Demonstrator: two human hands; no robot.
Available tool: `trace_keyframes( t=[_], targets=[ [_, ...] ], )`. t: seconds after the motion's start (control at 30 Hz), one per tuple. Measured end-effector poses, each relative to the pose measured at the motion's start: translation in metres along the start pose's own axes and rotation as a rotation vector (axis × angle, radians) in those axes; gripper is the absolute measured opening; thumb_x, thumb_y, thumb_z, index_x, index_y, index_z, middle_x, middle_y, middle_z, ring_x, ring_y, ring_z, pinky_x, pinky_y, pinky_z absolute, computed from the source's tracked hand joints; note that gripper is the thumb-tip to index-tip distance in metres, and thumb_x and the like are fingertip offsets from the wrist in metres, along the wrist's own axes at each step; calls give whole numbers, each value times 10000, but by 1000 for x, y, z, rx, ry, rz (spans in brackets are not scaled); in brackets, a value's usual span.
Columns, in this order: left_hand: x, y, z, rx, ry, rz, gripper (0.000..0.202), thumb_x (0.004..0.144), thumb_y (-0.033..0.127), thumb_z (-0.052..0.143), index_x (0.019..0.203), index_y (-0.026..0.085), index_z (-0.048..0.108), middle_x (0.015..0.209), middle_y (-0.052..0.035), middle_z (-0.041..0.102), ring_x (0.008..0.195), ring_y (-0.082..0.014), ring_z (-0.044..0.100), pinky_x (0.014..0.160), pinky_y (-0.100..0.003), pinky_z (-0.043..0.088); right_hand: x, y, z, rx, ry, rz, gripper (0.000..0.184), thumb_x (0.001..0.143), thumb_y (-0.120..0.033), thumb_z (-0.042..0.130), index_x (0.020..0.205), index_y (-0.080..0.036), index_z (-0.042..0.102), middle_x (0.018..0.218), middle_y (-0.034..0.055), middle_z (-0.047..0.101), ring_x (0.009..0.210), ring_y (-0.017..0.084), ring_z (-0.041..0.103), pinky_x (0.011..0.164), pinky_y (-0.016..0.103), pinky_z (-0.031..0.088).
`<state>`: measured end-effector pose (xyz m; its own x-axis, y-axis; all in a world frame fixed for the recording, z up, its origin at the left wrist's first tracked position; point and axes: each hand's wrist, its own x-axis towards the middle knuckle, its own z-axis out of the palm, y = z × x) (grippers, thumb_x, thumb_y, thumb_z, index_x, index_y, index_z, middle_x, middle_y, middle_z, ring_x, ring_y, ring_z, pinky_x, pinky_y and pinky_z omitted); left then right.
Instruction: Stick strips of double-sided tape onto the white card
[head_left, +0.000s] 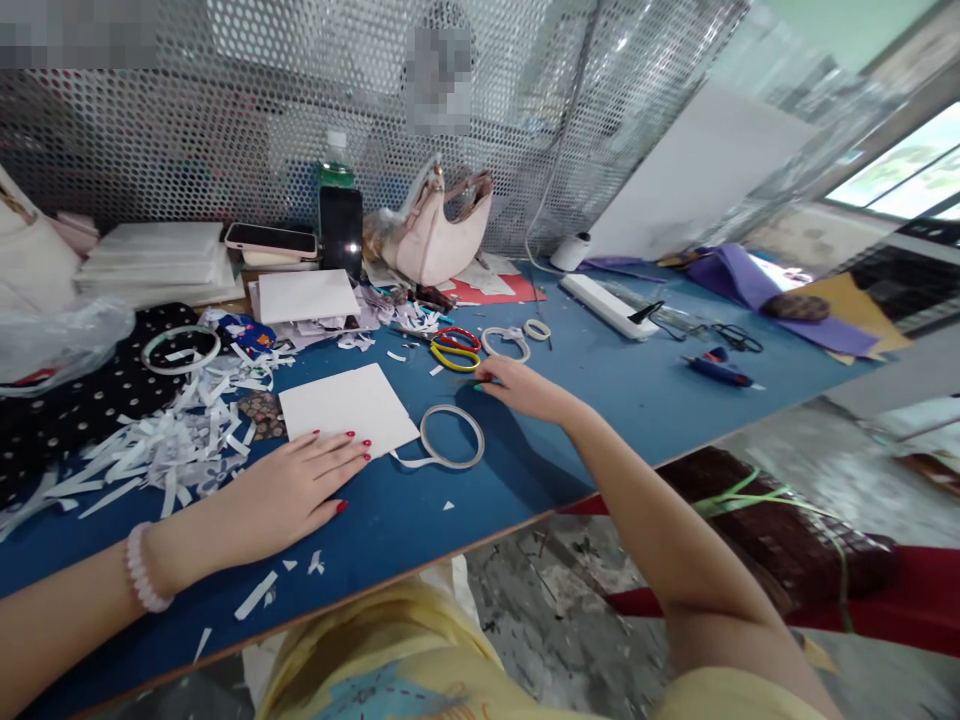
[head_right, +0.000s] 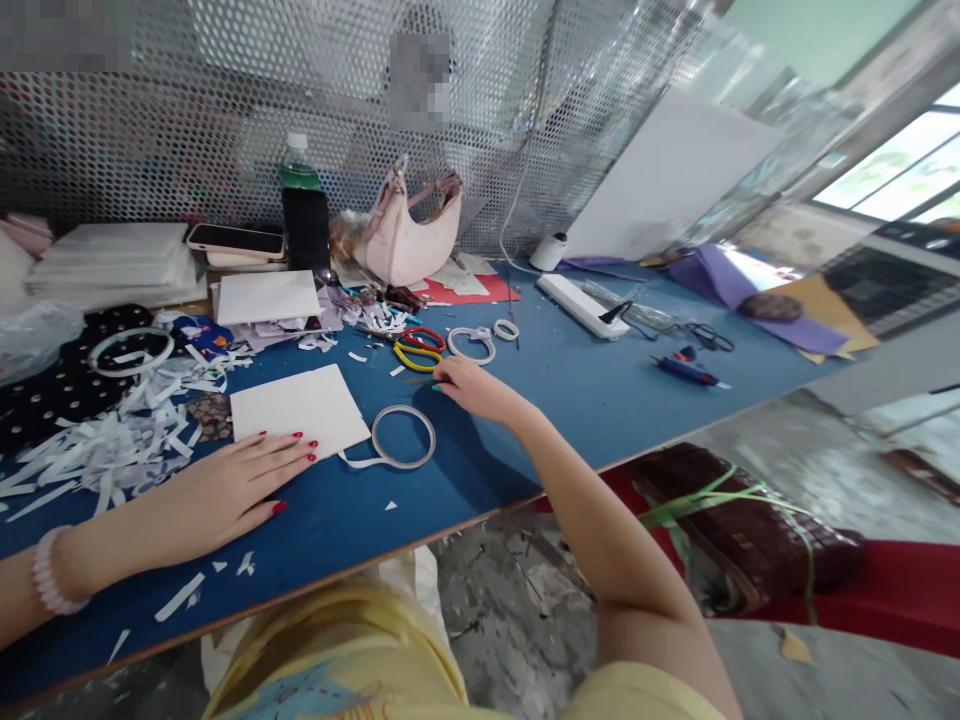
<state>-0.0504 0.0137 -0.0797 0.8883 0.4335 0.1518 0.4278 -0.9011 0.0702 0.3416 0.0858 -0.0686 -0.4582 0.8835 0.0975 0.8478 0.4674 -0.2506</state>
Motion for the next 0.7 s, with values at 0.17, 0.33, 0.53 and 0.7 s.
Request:
trace_keyframes(
  t=[0.17, 0.33, 0.53, 0.7],
  targets=[
    [1, 0, -1, -34, -28, -23, 459, 1045, 332, 420, 1482, 202, 473, 1530, -39, 480, 1441, -188, 411, 1236, -349, 221, -16, -48, -2, 1, -18, -117, 213, 969, -217, 447, 1079, -200, 629, 1013, 81, 701, 888, 202, 643, 764, 290, 457],
    [2, 0, -3, -49, -55, -27, 457, 1047, 335, 408, 1477, 201, 481, 1530, -39, 477, 1439, -197, 415, 1234, -366, 236, -22, -89, 1, -210, -10, -474, 282, 1048, -216, 375, 1061, -161, 651, 844, 58, 686, 690, 157, 587, 626, 274, 344],
    [1, -1, -2, -55, -41, -33, 461, 1047, 334, 408, 1488, 213, 465, 1537, -30, 469, 1443, -187, 408, 1233, -355, 229, -17, -97, 4, -300, -35, -478, 239, 1027, -162, 421, 1050, -150, 658, 849, 57, 675, 674, 147, 553, 618, 280, 305],
    [1, -1, -1, -57, -48, -31, 464, 1044, 332, 421, 1490, 212, 462, 1540, -27, 466, 1443, -189, 407, 1232, -352, 226, -16, -100, 4, -330, -47, -484, 245, 1028, -143, 409, 1045, -148, 654, 832, 58, 656, 692, 152, 545, 622, 285, 295]
  ],
)
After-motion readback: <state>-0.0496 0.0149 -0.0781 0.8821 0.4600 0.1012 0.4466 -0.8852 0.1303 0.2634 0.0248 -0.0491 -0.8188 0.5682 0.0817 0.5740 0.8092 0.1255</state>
